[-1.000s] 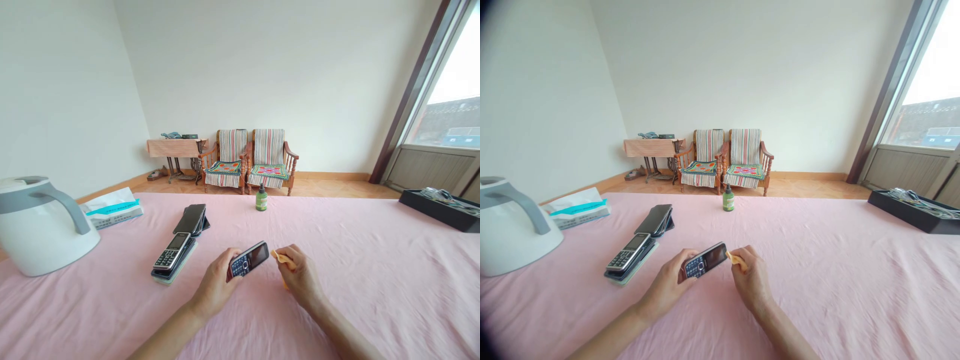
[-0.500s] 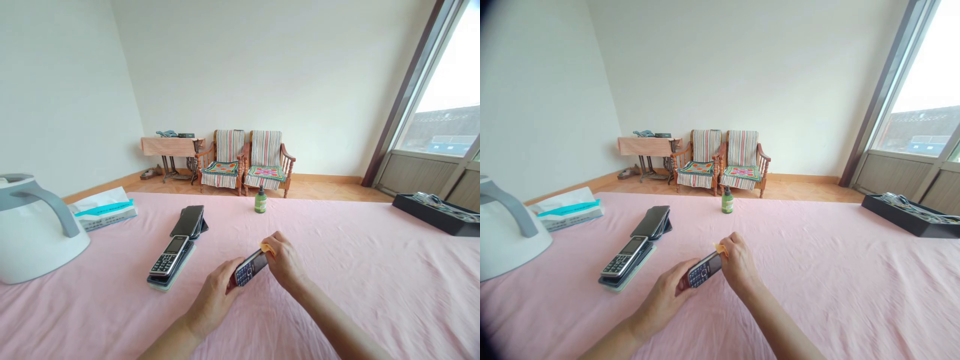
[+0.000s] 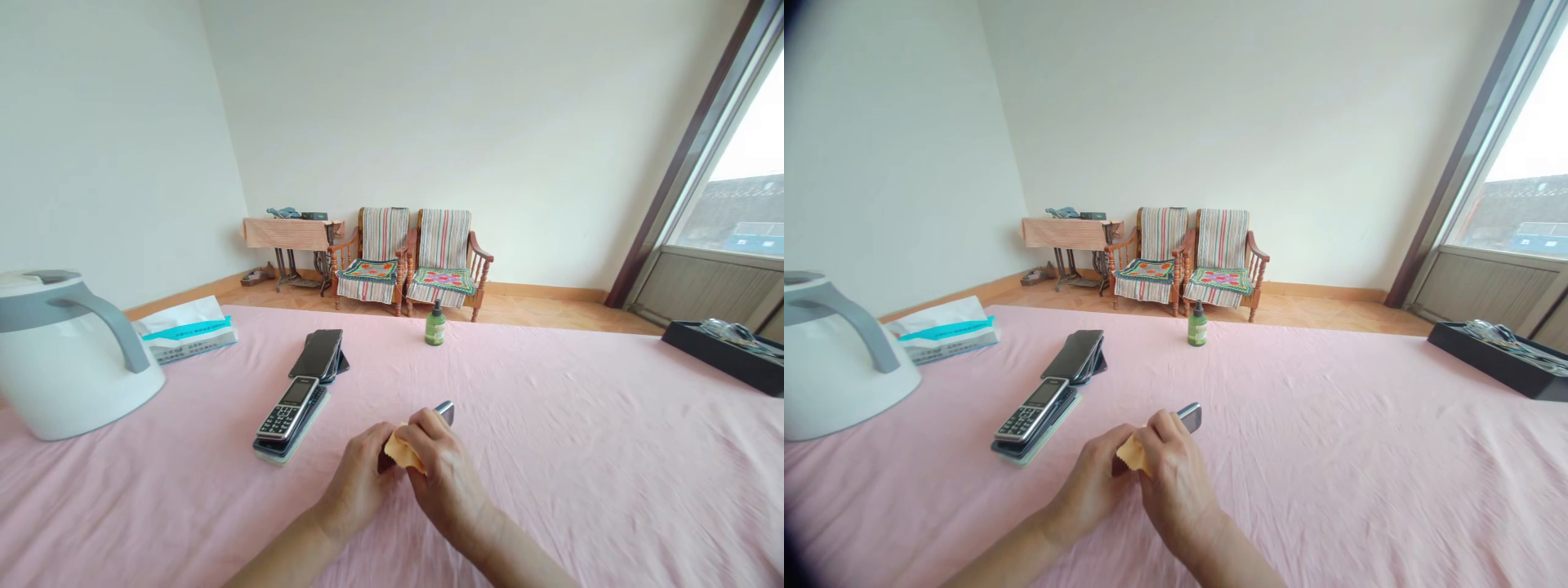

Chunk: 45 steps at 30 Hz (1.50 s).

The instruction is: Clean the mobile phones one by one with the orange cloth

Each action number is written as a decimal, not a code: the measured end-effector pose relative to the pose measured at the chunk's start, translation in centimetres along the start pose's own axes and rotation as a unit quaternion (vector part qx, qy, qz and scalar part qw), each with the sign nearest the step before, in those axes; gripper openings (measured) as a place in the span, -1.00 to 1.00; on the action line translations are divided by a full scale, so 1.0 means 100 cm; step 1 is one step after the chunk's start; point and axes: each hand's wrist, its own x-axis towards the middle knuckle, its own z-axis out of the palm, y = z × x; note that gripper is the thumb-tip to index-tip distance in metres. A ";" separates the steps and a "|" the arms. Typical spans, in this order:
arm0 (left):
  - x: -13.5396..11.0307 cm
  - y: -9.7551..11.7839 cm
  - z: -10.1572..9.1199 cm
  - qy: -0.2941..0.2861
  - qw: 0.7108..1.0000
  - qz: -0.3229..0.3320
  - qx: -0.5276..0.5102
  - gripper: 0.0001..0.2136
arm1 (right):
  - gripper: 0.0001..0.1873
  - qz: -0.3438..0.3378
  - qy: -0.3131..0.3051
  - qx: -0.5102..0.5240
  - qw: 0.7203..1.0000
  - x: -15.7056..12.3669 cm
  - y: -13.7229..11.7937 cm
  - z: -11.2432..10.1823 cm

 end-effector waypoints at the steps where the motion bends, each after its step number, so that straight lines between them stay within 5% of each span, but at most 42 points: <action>1: 0.000 -0.001 0.001 0.003 1.000 0.003 -0.007 -0.86 | -0.61 -0.006 -0.005 0.007 1.000 -0.001 -0.001 0.001; 11: 0.000 -0.006 0.004 -0.013 0.999 -0.038 -0.027 -0.83 | -0.56 0.046 0.072 -0.020 0.996 0.002 0.049 -0.026; 21: 0.000 -0.004 0.003 -0.004 0.999 -0.016 -0.028 -0.91 | -0.58 -0.020 0.017 0.020 0.999 -0.003 0.010 -0.002; 29: 0.001 -0.003 0.002 -0.006 1.000 -0.028 -0.004 -0.80 | -0.74 0.118 0.132 0.058 0.983 0.010 0.061 -0.027; 37: 0.002 -0.007 0.003 -0.005 1.000 -0.023 0.013 -0.83 | -0.71 0.242 0.155 0.127 0.950 0.012 0.082 -0.020; 45: 0.002 -0.009 0.002 -0.005 1.000 -0.019 0.011 -0.81 | -0.71 0.270 0.147 0.158 0.938 0.010 0.089 -0.018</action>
